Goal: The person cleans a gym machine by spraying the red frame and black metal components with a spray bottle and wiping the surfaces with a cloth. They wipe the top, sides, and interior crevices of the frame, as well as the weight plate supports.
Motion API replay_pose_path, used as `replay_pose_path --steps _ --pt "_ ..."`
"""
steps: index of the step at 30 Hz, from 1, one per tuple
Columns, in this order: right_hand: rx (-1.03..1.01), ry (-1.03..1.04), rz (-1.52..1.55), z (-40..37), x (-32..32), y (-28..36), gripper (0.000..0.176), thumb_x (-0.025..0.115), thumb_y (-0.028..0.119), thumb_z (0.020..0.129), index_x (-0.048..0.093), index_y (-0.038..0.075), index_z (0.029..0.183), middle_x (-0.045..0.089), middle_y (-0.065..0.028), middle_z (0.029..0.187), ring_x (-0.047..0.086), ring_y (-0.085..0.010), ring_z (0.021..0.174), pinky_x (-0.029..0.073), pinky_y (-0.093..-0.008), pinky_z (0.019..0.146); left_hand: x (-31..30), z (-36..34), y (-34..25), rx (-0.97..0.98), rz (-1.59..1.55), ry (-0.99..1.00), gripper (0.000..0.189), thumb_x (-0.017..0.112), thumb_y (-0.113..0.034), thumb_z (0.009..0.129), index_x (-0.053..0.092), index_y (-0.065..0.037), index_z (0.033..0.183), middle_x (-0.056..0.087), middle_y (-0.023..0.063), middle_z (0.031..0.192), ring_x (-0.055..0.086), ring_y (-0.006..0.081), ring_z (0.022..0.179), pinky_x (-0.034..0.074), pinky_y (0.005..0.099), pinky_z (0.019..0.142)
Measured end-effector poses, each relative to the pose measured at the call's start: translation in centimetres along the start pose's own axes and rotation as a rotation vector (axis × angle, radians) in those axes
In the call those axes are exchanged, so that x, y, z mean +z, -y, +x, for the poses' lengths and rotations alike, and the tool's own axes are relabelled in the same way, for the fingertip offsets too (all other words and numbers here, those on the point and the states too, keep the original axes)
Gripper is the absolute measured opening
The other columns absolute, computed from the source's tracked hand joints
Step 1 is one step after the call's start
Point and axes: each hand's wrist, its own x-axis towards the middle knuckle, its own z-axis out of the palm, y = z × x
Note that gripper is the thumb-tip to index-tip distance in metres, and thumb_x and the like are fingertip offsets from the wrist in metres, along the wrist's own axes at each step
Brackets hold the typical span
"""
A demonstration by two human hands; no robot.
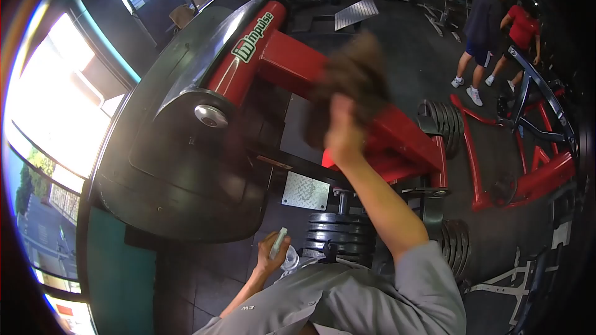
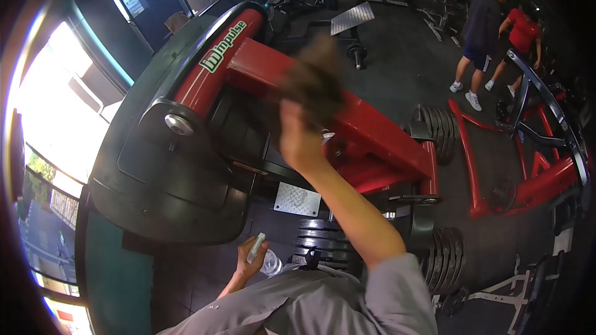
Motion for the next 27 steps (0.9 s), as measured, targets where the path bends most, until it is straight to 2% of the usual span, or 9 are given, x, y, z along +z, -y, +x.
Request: replay_pose_path --steps 4,7,9,14,18,22,24,25,27 --pt "0.119 -0.078 0.468 7.8 11.5 9.5 0.048 0.060 0.023 0.095 0.049 -0.006 0.131 0.060 -0.0198 0.124 0.055 -0.0359 0.118 0.036 -0.0442 0.108 -0.6 -3.3 1.6 -0.150 -0.055 -0.102 0.025 0.064 -0.021 0.092 0.062 0.000 0.079 0.055 0.0122 0.066 0.055 0.0261 0.057 0.042 0.0352 0.054" --pt "0.076 0.043 0.825 4.5 8.6 9.9 0.053 0.060 0.030 0.096 0.048 -0.003 0.136 0.056 -0.0191 0.131 0.051 -0.0297 0.125 0.040 -0.0400 0.104 0.7 -6.9 6.3 -0.253 -0.121 -0.366 0.030 0.062 -0.026 0.095 0.065 0.001 0.080 0.062 0.0095 0.071 0.060 0.0176 0.062 0.044 0.0330 0.054" --pt "0.575 0.252 1.121 -0.9 6.5 9.5 0.043 0.055 0.022 0.097 0.052 -0.002 0.133 0.056 -0.0176 0.130 0.051 -0.0261 0.123 0.042 -0.0360 0.101 0.3 -5.6 4.1 -0.385 -0.175 -0.410 0.036 0.060 -0.029 0.097 0.065 0.002 0.079 0.062 0.0084 0.072 0.059 0.0170 0.062 0.044 0.0334 0.054" --pt "-0.406 0.210 -0.241 -8.3 5.8 5.6 0.043 0.061 0.007 0.079 0.061 0.003 0.122 0.055 -0.0152 0.127 0.054 -0.0345 0.112 0.047 -0.0416 0.089 -0.5 -2.1 4.0 -0.196 0.012 0.050 0.033 0.061 -0.025 0.096 0.062 0.003 0.080 0.057 0.0117 0.068 0.057 0.0239 0.060 0.043 0.0372 0.055" --pt "-0.339 0.343 -0.212 -11.9 2.2 1.3 0.049 0.065 0.014 0.073 0.061 0.005 0.121 0.053 -0.0153 0.130 0.050 -0.0396 0.117 0.046 -0.0461 0.093 1.2 1.5 2.3 0.029 0.097 0.225 0.023 0.064 -0.017 0.091 0.062 0.003 0.081 0.056 0.0156 0.070 0.056 0.0326 0.061 0.042 0.0392 0.056" --pt "0.064 0.486 -0.047 -13.3 -8.3 -4.3 0.065 0.069 0.016 0.065 0.058 0.004 0.127 0.056 -0.0179 0.128 0.052 -0.0345 0.121 0.046 -0.0445 0.099 4.3 5.3 -1.8 0.165 0.012 0.275 0.025 0.065 -0.018 0.091 0.059 0.002 0.077 0.050 0.0147 0.066 0.051 0.0324 0.058 0.039 0.0397 0.054" --pt "1.166 0.576 -0.045 -8.7 -16.4 -2.5 0.041 0.065 0.014 0.081 0.066 0.003 0.121 0.068 -0.0148 0.116 0.066 -0.0273 0.105 0.052 -0.0389 0.093 6.1 6.3 -2.5 0.212 -0.029 0.296 0.023 0.066 -0.017 0.091 0.060 0.002 0.079 0.052 0.0148 0.067 0.051 0.0329 0.059 0.040 0.0402 0.055" --pt "1.115 0.072 0.516 -12.1 -19.3 -6.1 0.036 0.061 0.015 0.088 0.066 0.002 0.121 0.069 -0.0125 0.116 0.067 -0.0228 0.104 0.052 -0.0373 0.093 7.0 6.8 -2.8 0.240 -0.052 0.311 0.023 0.067 -0.017 0.090 0.061 0.002 0.080 0.053 0.0149 0.068 0.052 0.0331 0.059 0.040 0.0405 0.055" --pt "1.105 -0.158 0.946 -11.7 -25.2 -6.9 0.036 0.059 0.022 0.096 0.061 0.000 0.125 0.067 -0.0120 0.120 0.066 -0.0235 0.107 0.053 -0.0394 0.096 8.8 7.6 -3.9 0.257 -0.059 0.341 0.019 0.068 -0.016 0.089 0.063 0.001 0.082 0.057 0.0156 0.072 0.056 0.0351 0.065 0.044 0.0420 0.060"
